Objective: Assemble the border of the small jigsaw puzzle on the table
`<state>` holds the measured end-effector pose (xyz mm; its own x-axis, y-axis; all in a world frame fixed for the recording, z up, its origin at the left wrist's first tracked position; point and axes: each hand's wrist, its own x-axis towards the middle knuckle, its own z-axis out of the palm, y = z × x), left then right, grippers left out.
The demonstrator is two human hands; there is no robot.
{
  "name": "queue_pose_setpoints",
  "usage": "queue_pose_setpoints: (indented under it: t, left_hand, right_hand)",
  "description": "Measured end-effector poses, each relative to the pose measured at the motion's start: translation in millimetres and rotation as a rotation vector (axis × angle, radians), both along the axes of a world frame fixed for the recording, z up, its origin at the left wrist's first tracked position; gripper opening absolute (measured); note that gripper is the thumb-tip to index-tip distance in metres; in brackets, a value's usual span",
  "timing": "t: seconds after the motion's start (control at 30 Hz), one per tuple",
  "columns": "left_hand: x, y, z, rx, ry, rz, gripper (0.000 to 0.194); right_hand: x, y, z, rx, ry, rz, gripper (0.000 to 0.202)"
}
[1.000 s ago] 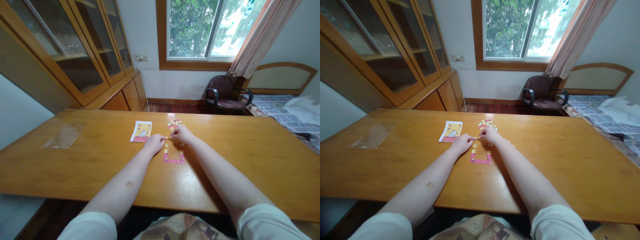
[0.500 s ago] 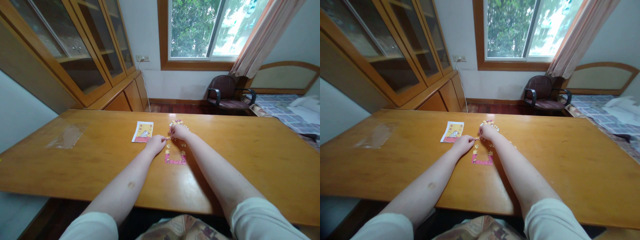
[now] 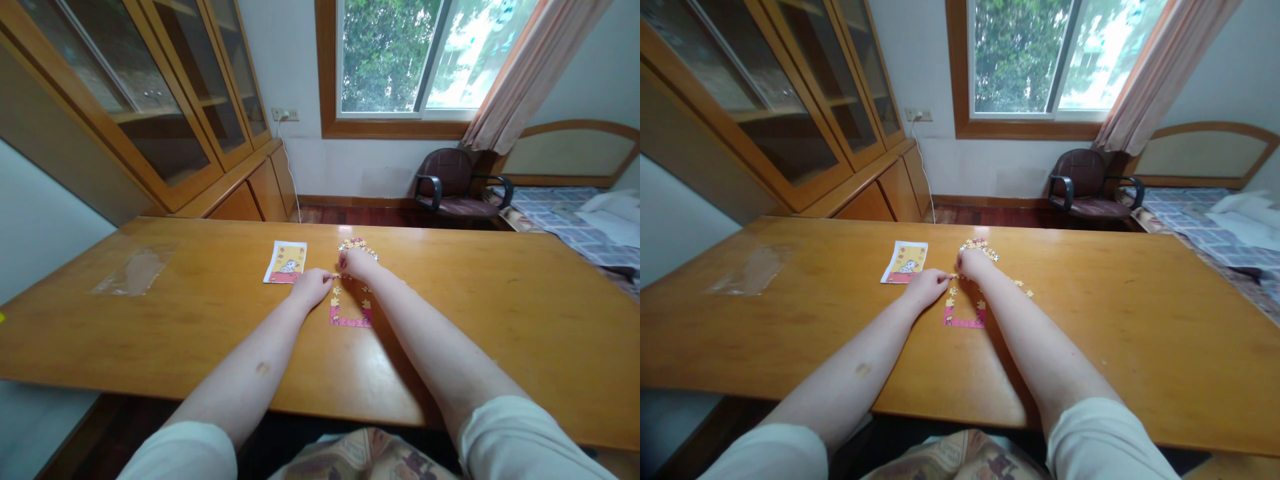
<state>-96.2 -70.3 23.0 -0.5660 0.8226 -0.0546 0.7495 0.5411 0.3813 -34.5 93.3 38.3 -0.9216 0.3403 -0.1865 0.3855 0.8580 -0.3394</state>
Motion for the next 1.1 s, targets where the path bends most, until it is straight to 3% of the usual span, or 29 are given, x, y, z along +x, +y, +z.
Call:
queue_pose_setpoints:
  t: [0.27,0.73,0.8,0.97,1.1]
  left_hand:
    - [-2,1,-2.0,0.003,0.009,-0.006,0.032]
    - [0,1,-1.7,-0.004,0.009,0.008,0.032]
    - [0,1,-2.2,0.003,0.007,0.004,0.032]
    - [-1,1,-2.4,0.009,0.022,-0.006,0.032]
    - [0,1,-1.1,0.011,0.028,-0.011,0.032]
  right_hand:
    - [5,-13,11.2,0.066,-0.011,-0.057,0.026]
    - [18,-12,6.9,0.132,0.085,-0.092,0.021]
    - [25,-6,5.4,0.161,0.169,-0.045,0.025]
    - [44,0,-1.2,0.161,0.204,0.222,0.026]
    - [52,0,-1.4,0.15,0.192,0.199,0.028]
